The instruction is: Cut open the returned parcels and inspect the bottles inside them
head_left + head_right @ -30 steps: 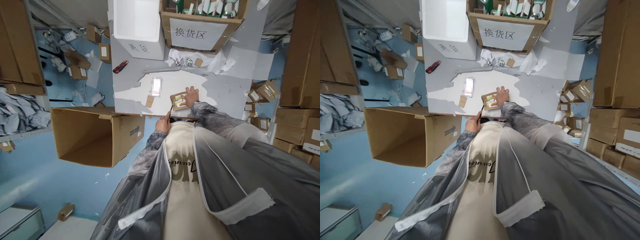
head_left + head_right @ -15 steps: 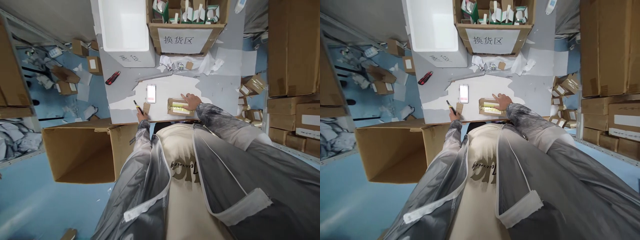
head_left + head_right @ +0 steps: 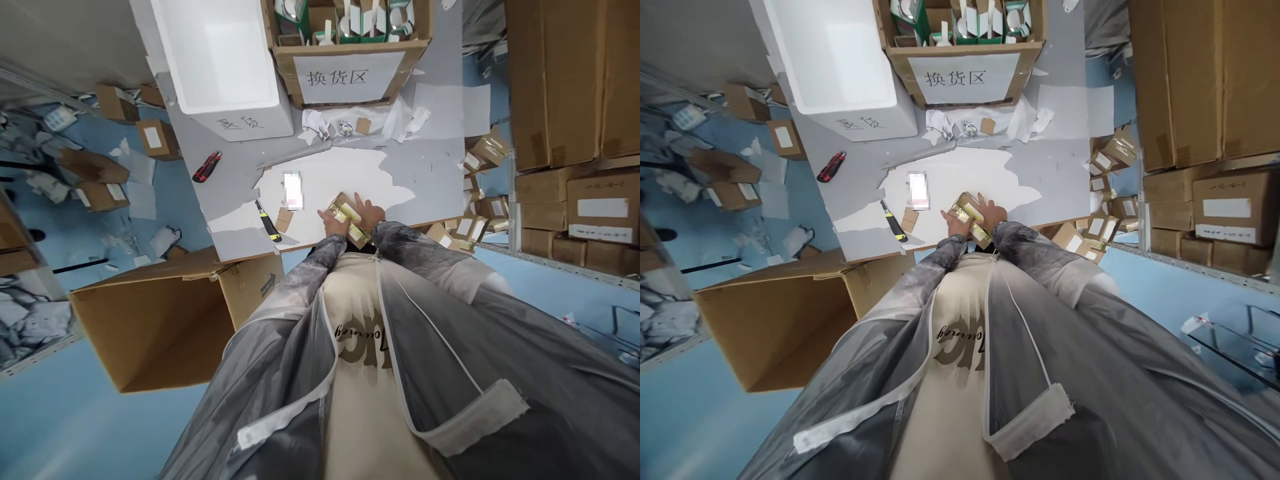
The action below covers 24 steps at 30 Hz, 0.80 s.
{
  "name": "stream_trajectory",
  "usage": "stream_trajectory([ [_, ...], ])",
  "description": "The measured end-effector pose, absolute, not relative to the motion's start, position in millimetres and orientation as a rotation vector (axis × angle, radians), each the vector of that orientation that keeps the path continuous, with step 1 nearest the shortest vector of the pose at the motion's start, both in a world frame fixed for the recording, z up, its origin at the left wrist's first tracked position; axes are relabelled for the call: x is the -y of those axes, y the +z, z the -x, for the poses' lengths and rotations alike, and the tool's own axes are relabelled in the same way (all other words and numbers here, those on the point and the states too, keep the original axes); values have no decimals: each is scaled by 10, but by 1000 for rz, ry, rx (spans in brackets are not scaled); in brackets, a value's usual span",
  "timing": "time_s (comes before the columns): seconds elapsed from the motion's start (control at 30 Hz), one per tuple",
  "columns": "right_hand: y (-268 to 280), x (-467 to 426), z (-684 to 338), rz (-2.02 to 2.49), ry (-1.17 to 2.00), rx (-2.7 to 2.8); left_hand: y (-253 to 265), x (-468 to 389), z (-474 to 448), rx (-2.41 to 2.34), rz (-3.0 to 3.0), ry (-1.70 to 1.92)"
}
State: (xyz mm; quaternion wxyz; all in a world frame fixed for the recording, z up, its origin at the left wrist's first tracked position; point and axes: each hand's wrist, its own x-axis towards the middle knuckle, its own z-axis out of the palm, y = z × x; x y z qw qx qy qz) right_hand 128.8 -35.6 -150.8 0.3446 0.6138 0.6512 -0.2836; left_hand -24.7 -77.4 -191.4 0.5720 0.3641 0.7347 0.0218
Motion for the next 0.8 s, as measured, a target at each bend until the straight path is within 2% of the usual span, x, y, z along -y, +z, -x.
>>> stream_trajectory([
  [0.17,-1502,492,-1104,-1770,-781,-1627,-1911,551,215,-1797,-729,-21],
  [0.33,-1500,554,-1041,-1965,-951,-1568,-1933,346,389,-1674,-942,75],
  [0.5,-1545,523,-1175,-2133,-991,-1483,-1921,264,520,-1690,-1184,-42],
  [0.67,-1585,472,-1544,-2179,-1621,-1387,-2059,225,1152,-1464,-1348,38],
  [0.8,-1656,410,-1568,-2215,-1690,-1355,-2194,196,1607,-1329,-1295,149],
])
